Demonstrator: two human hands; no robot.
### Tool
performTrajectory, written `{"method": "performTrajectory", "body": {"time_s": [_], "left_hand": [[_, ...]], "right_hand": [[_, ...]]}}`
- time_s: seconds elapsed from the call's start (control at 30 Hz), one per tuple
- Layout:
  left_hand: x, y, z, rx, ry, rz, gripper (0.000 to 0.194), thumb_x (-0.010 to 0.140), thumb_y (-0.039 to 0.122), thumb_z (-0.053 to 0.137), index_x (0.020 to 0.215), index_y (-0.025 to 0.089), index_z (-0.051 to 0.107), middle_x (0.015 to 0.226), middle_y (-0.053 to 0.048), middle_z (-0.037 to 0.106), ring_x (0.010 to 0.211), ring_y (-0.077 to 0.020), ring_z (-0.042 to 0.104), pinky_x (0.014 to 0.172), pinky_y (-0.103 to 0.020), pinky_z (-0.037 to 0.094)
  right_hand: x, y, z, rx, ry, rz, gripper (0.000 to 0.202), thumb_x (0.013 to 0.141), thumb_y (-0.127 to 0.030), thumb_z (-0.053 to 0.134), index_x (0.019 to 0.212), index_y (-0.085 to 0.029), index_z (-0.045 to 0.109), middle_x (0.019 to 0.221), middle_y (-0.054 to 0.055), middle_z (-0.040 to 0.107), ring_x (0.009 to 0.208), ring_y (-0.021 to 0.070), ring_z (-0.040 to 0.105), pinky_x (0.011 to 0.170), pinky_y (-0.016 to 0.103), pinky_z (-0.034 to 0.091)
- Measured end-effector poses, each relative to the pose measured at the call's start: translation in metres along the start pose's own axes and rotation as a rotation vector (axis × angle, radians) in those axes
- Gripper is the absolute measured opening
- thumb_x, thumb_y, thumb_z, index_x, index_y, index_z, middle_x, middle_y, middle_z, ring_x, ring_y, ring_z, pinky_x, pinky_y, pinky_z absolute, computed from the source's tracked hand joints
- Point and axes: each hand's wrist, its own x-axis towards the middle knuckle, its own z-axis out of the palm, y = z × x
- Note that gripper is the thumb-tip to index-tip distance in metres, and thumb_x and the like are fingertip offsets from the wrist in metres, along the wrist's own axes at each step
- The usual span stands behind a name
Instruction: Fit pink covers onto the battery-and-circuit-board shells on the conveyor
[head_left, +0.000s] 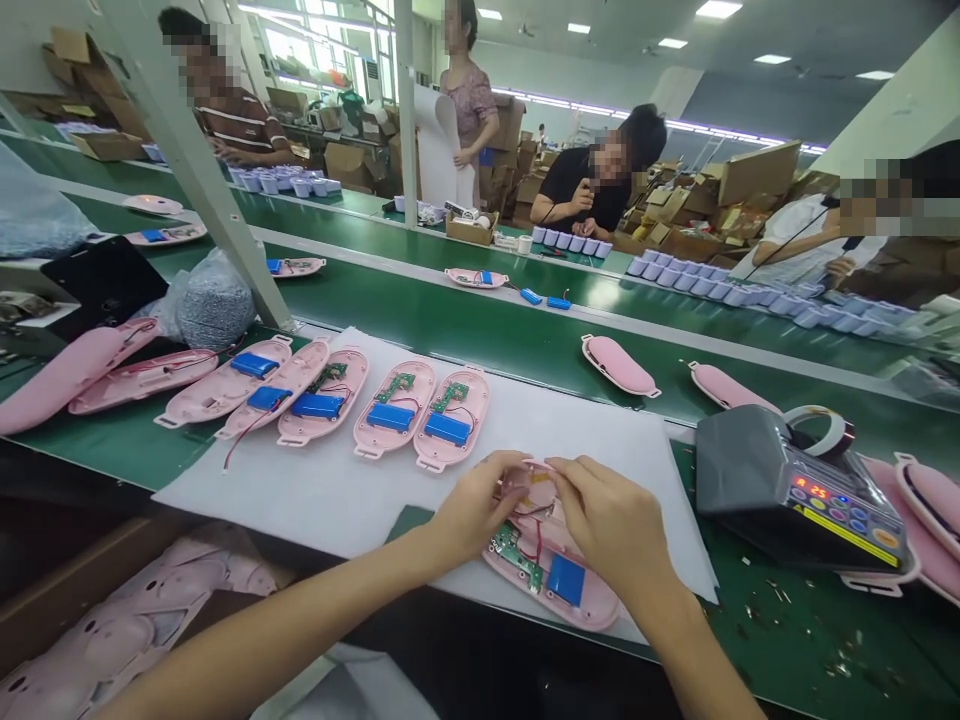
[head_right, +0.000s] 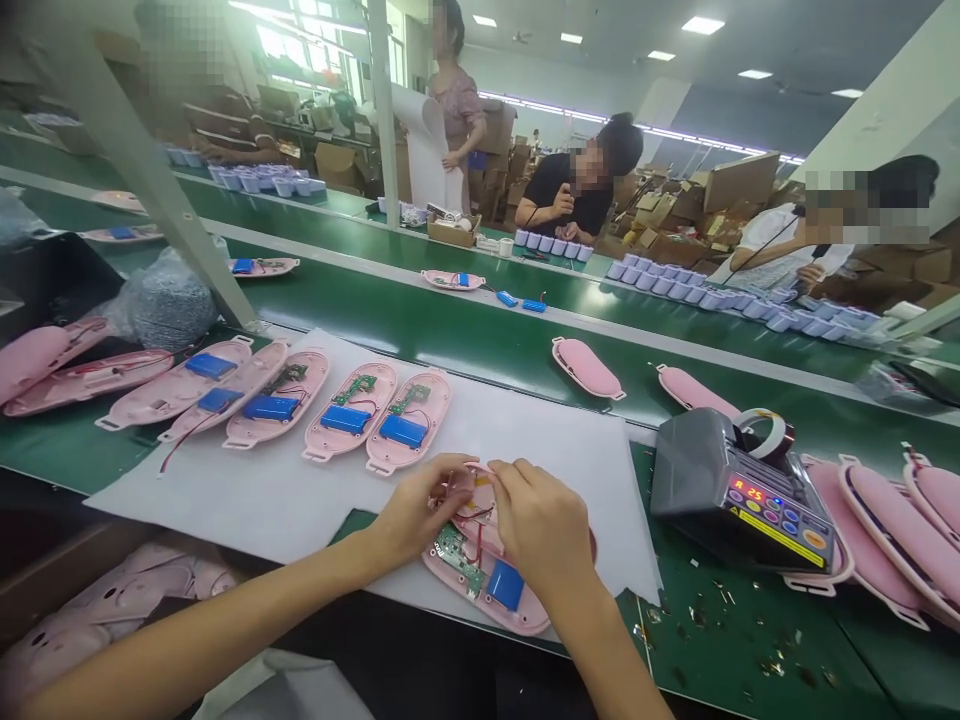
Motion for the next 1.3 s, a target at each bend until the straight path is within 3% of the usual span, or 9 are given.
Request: {"method": "performTrajectory", "body": {"time_s": [0.1,0.37,0.53,0.83,0.9,0.97,1.03,1.1,1.3], "left_hand": [[0.001,0.0,-0.002,-0.24,-0.026,-0.188,0.032,0.086,0.019,0.061,0.114,0.022,0.047,0.102,-0.004,0.067,0.081,-0.0149,0.07,0.066,-0.026,0.059],[0.009,0.011,-0.009,-0.302,-0.101,-0.328,0.035,0.082,0.02,0.063,0.114,0.02,0.048,0.095,-0.003,0.066,0.072,-0.0117,0.063,0.062,-0.021,0.051],[0.02,0.018,-0.013,-0.261,-0.163,-0.385,0.021,0.088,0.032,0.06,0.101,0.016,0.062,0.083,-0.002,0.062,0.072,-0.0139,0.057,0.064,-0.024,0.047],[0.024,0.013,-0.018,-0.376,-0.232,-0.495,0.031,0.081,0.036,0.067,0.101,0.014,0.058,0.083,-0.001,0.061,0.072,-0.014,0.058,0.064,-0.024,0.047],[0.026,0.014,-0.019,-0.362,-0.256,-0.511,0.034,0.079,0.038,0.067,0.102,0.015,0.057,0.084,-0.002,0.061,0.072,-0.0151,0.059,0.064,-0.024,0.048],[0.028,0.017,-0.02,-0.229,-0.235,-0.482,0.035,0.078,0.039,0.066,0.103,0.016,0.057,0.089,-0.003,0.064,0.079,-0.0183,0.061,0.071,-0.027,0.05],[0.029,0.017,-0.02,-0.021,-0.194,-0.42,0.033,0.08,0.04,0.063,0.104,0.018,0.059,0.096,-0.004,0.066,0.089,-0.0215,0.062,0.08,-0.03,0.05],[0.03,0.014,-0.021,0.096,-0.212,-0.418,0.034,0.082,0.046,0.061,0.104,0.021,0.059,0.091,-0.003,0.067,0.084,-0.022,0.062,0.077,-0.03,0.05],[0.034,0.009,-0.022,0.179,-0.269,-0.506,0.034,0.08,0.055,0.062,0.101,0.028,0.058,0.075,0.001,0.069,0.071,-0.0265,0.064,0.067,-0.036,0.055]], "right_hand": [[0.0,0.004,0.004,0.045,-0.064,0.05,0.028,0.099,-0.027,0.045,0.089,-0.02,0.07,0.076,0.0,0.066,0.067,0.0093,0.059,0.06,0.022,0.034],[0.014,0.006,0.003,0.065,-0.399,0.244,0.021,0.085,-0.028,0.06,0.066,-0.019,0.059,0.068,-0.001,0.06,0.062,0.0123,0.053,0.056,0.026,0.025],[0.018,-0.001,0.004,0.07,-0.319,0.407,0.018,0.083,-0.031,0.063,0.069,-0.019,0.062,0.071,-0.001,0.063,0.066,0.0147,0.055,0.058,0.026,0.027],[0.02,0.008,0.002,0.36,-0.325,0.383,0.006,0.079,-0.021,0.061,0.077,-0.021,0.067,0.077,-0.001,0.067,0.073,0.0154,0.06,0.065,0.027,0.037],[0.009,0.015,-0.002,0.512,-0.215,0.401,0.011,0.08,-0.021,0.062,0.088,-0.022,0.07,0.085,0.0,0.069,0.078,0.0155,0.062,0.072,0.028,0.043],[-0.017,0.03,-0.006,0.615,0.042,0.51,0.015,0.082,-0.028,0.064,0.094,-0.021,0.07,0.089,0.002,0.069,0.082,0.0168,0.064,0.077,0.029,0.048],[-0.055,0.054,-0.011,0.662,0.418,0.774,0.021,0.085,-0.038,0.064,0.09,-0.018,0.066,0.078,0.003,0.066,0.074,0.0171,0.064,0.071,0.03,0.051],[-0.097,0.089,-0.02,0.68,0.676,1.034,0.029,0.088,-0.045,0.06,0.086,-0.016,0.062,0.069,0.001,0.062,0.064,0.0162,0.062,0.063,0.03,0.053],[-0.18,0.205,-0.092,0.526,0.775,1.219,0.025,0.094,-0.037,0.062,0.1,-0.012,0.062,0.096,0.004,0.063,0.082,0.013,0.062,0.07,0.029,0.056]]}}
